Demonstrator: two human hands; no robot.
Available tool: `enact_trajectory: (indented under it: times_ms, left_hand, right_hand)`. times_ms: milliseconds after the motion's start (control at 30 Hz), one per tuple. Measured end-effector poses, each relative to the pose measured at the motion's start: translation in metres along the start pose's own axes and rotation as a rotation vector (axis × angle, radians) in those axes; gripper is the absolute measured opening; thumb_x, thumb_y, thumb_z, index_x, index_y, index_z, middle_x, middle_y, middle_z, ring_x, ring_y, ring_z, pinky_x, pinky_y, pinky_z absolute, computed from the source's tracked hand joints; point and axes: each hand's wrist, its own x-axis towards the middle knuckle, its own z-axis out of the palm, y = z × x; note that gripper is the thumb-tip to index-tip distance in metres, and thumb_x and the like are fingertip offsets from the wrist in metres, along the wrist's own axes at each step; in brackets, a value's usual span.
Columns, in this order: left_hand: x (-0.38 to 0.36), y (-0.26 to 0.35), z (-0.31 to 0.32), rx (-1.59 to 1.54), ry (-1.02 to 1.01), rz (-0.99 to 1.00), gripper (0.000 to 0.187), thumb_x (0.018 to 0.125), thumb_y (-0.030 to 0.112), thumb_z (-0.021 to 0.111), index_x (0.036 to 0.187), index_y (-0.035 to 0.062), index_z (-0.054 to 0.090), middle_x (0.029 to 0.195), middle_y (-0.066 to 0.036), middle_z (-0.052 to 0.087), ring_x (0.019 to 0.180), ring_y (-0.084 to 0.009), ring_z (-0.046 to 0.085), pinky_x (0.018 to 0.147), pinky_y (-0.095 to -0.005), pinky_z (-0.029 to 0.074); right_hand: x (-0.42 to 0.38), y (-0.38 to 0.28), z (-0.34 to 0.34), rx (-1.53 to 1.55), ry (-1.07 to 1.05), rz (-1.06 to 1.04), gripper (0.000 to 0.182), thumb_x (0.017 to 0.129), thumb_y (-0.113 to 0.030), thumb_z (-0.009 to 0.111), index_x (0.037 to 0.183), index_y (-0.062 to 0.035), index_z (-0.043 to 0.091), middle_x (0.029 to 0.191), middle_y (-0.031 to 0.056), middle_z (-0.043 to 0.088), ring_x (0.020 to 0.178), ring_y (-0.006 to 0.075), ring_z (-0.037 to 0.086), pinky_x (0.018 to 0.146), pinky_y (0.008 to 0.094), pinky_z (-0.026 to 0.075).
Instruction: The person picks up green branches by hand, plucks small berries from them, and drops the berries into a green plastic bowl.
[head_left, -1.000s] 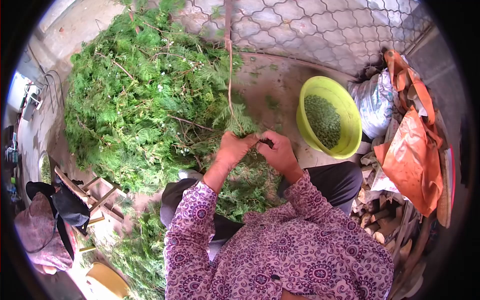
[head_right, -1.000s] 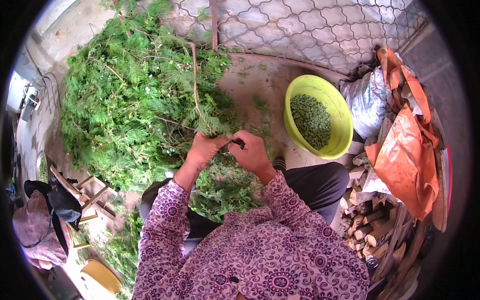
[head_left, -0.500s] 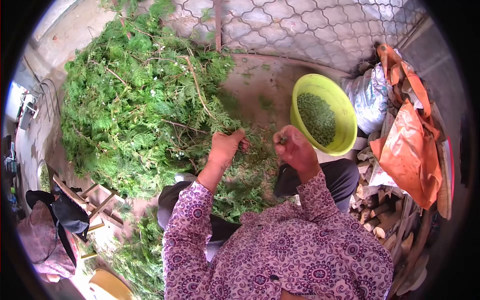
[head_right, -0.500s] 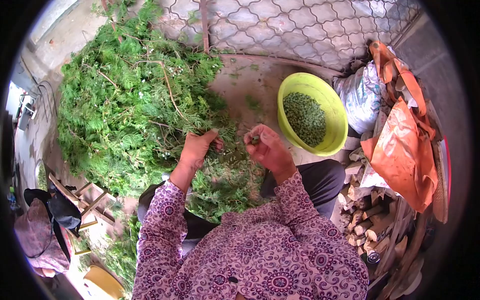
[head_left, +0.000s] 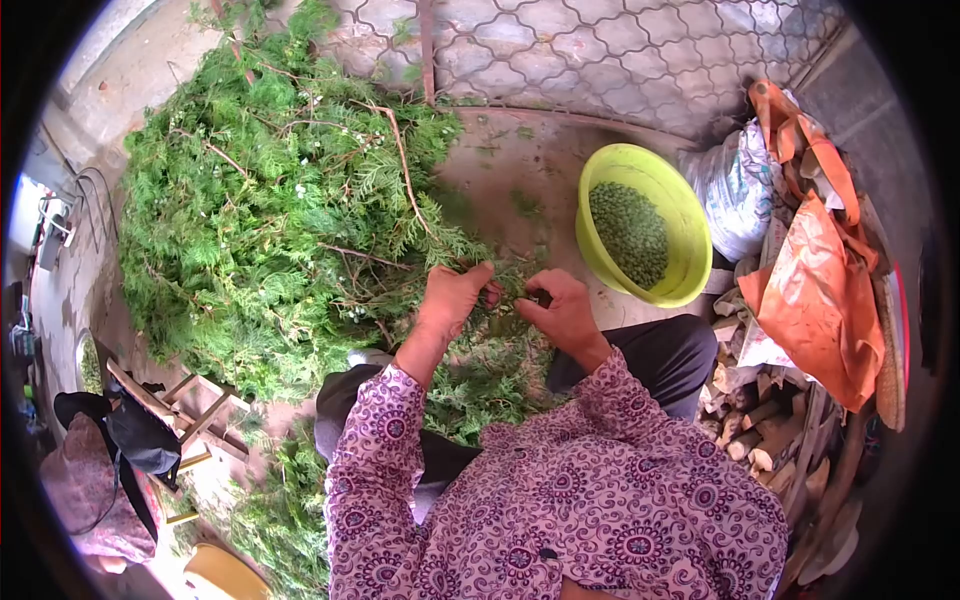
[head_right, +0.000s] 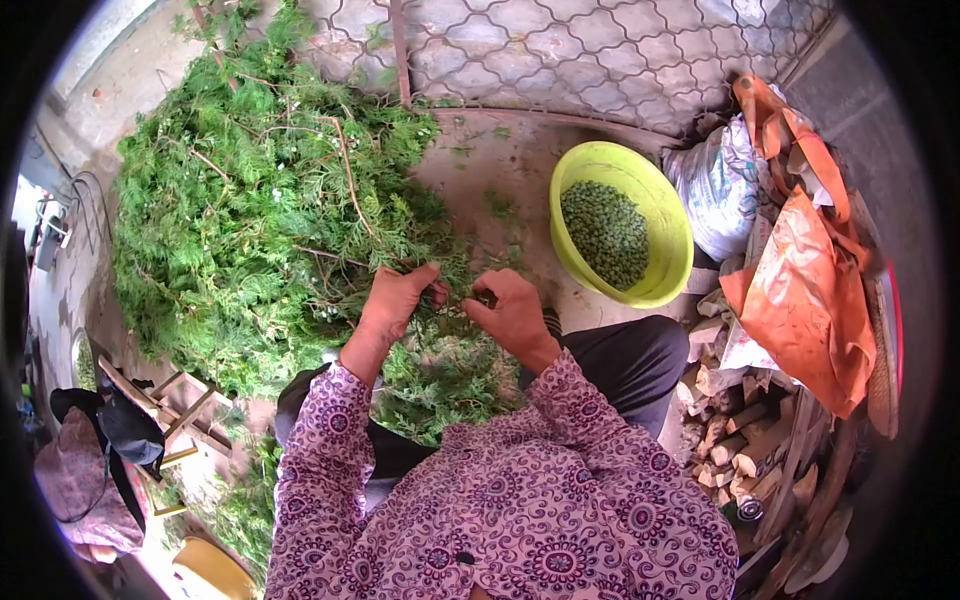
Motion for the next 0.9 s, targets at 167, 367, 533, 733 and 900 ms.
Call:
enact_trajectory:
  times_ms: [167, 367, 533, 733, 900]
  left_hand:
    - [0.0, 0.0, 0.0, 0.068, -0.006, -0.016, 0.016, 0.079, 0.01, 0.06, 0.073, -0.0047, 0.06, 0.064, -0.012, 0.061, 0.052, -0.0163, 0.056, 0.05, -0.0278, 0.045]
    - [-0.007, 0.004, 0.001, 0.154, -0.143, 0.009, 0.016, 0.074, 0.01, 0.065, 0.079, -0.0038, 0.061, 0.066, -0.008, 0.062, 0.057, -0.015, 0.057, 0.054, -0.0254, 0.045]
    - [-0.006, 0.003, -0.005, 0.282, -0.162, -0.046, 0.019, 0.071, 0.01, 0.068, 0.081, -0.0048, 0.062, 0.07, -0.009, 0.064, 0.061, -0.0161, 0.059, 0.058, -0.0275, 0.047]
    - [-0.012, 0.012, -0.008, 0.197, -0.185, -0.063, 0.013, 0.073, 0.006, 0.063, 0.074, -0.0065, 0.063, 0.067, -0.012, 0.064, 0.059, -0.0178, 0.06, 0.06, -0.0285, 0.048]
    - [-0.013, 0.014, -0.01, 0.261, -0.128, -0.063, 0.013, 0.074, 0.006, 0.062, 0.071, -0.0071, 0.063, 0.066, -0.011, 0.063, 0.058, -0.0179, 0.06, 0.059, -0.0281, 0.048]
  right_hand:
    - [-0.001, 0.002, 0.002, 0.053, 0.045, -0.045, 0.015, 0.067, -0.012, 0.062, 0.074, -0.0012, 0.055, 0.067, 0.0111, 0.05, 0.06, 0.022, 0.05, 0.055, 0.0309, 0.04]
    - [0.0, 0.01, -0.007, 0.309, -0.135, 0.148, 0.014, 0.077, -0.012, 0.056, 0.071, 0.0001, 0.052, 0.059, 0.001, 0.047, 0.055, 0.0081, 0.043, 0.052, 0.0242, 0.038]
    - [0.0, 0.001, -0.01, 0.537, -0.198, 0.363, 0.024, 0.083, -0.018, 0.052, 0.065, -0.0019, 0.051, 0.055, -0.0043, 0.043, 0.049, 0.0054, 0.04, 0.046, 0.0213, 0.034]
    - [-0.004, 0.011, -0.018, 0.78, -0.169, 0.415, 0.026, 0.087, -0.022, 0.047, 0.069, -0.0046, 0.052, 0.054, -0.0012, 0.044, 0.046, 0.0064, 0.04, 0.043, 0.0209, 0.033]
    - [0.003, 0.01, -0.038, 1.574, -0.007, 0.51, 0.021, 0.088, -0.022, 0.045, 0.085, -0.0033, 0.054, 0.075, 0.0083, 0.054, 0.052, 0.0128, 0.046, 0.044, 0.0196, 0.036]
